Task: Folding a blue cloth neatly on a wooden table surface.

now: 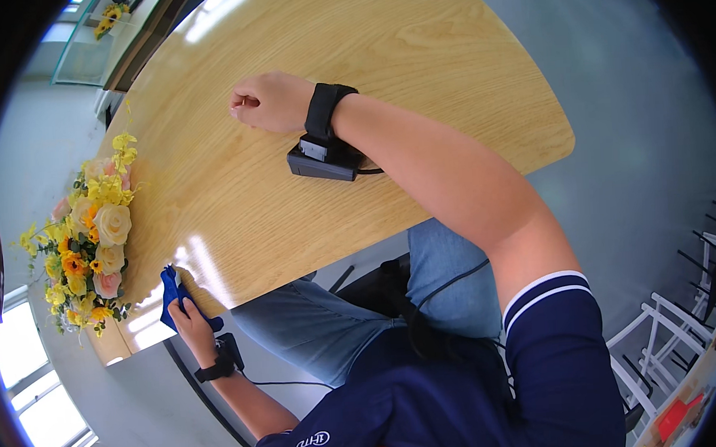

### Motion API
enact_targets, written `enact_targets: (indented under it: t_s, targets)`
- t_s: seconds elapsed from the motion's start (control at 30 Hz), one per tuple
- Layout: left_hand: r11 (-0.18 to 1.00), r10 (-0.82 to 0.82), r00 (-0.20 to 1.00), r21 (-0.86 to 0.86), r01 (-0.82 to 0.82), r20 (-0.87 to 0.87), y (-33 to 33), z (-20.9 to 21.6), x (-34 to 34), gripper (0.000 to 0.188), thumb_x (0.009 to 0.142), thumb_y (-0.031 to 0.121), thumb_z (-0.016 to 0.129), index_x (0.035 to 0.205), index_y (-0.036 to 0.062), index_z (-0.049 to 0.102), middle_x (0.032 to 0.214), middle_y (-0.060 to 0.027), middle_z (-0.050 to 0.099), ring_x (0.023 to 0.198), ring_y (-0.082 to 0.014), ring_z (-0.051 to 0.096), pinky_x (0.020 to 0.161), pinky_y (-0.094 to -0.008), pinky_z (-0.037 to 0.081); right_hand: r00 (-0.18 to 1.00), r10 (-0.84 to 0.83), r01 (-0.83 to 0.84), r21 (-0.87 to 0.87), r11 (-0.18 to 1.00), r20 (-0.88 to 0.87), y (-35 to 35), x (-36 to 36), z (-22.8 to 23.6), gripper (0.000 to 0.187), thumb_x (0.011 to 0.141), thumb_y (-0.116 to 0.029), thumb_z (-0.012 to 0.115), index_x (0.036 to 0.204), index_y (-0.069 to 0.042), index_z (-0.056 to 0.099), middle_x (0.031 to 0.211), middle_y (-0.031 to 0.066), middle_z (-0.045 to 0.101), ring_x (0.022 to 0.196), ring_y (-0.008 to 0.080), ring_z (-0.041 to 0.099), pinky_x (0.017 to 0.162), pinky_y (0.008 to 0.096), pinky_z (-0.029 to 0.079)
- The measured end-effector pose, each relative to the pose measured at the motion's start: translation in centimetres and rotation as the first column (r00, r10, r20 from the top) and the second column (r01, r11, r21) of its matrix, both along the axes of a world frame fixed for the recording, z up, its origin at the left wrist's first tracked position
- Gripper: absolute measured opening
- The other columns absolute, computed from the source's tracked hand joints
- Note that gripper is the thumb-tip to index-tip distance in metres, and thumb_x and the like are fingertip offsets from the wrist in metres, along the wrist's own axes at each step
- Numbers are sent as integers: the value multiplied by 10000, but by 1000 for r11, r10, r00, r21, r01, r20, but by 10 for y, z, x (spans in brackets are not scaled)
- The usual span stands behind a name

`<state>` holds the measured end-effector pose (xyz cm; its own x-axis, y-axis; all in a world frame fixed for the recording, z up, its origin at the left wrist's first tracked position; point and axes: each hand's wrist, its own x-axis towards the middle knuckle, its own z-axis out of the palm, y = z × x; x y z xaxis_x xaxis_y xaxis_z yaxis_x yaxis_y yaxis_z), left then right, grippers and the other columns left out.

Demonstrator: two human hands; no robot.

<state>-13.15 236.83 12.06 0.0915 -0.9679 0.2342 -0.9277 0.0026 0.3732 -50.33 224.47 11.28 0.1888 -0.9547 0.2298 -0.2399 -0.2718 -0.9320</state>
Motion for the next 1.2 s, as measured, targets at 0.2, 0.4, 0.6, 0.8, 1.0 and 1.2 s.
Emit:
enact_targets:
  t_s: [0.2, 0.4, 0.6, 0.8, 1.0, 1.2]
  targets:
    - [994, -109, 990, -16, 111, 84, 13, 3, -58, 218, 878, 185, 469, 958, -15, 498, 873, -209, 546, 787, -400, 495, 670, -429, 377, 1000, 4, -4, 6, 1000, -17, 0, -1, 0, 217, 878, -207, 516, 896, 6, 557, 693, 42, 570, 575, 96, 517, 545, 239, 431]
    - [895, -447, 892, 22, 446, 63, 29, 12, -138, 165, 839, 123, 516, 949, 1, 507, 849, -167, 536, 751, -334, 485, 694, -388, 363, 997, 25, -32, 99, 995, 74, 1, 0, 3, 217, 882, -207, 517, 914, 4, 559, 693, 40, 567, 581, 85, 507, 540, 231, 425]
    - [695, -715, 696, 33, 718, -63, 38, 17, -204, 174, 726, 83, 586, 869, 42, 497, 769, -107, 507, 695, -270, 500, 626, -363, 325, 997, 26, -33, 97, 995, 78, 1, 0, 2, 217, 884, -206, 517, 912, 5, 556, 699, 39, 563, 574, 79, 491, 536, 227, 423]
    - [626, -773, 627, 42, 779, -93, 49, 17, -234, 167, 717, 105, 596, 850, 66, 502, 734, -61, 495, 673, -236, 497, 618, -343, 327, 998, 45, -48, 78, 996, 43, 0, 0, 4, 217, 887, -207, 513, 915, 3, 554, 702, 31, 565, 579, 71, 489, 543, 218, 420]
    - [659, -743, 656, 24, 752, -131, 51, 16, -230, 161, 721, 114, 607, 845, 74, 513, 729, -63, 497, 677, -237, 499, 626, -337, 331, 999, 47, -48, 121, 992, 6, 1, -1, 6, 202, 886, -201, 514, 933, -9, 558, 733, 30, 570, 642, 70, 516, 571, 214, 439]
    - [690, -715, 679, -11, 724, -167, 48, 17, -212, 165, 731, 109, 613, 864, 58, 531, 762, -88, 520, 714, -258, 508, 661, -344, 344, 997, 40, -49, 146, 988, 59, 1, -1, 4, 203, 884, -194, 517, 953, -8, 556, 760, 29, 576, 705, 65, 538, 597, 211, 448]
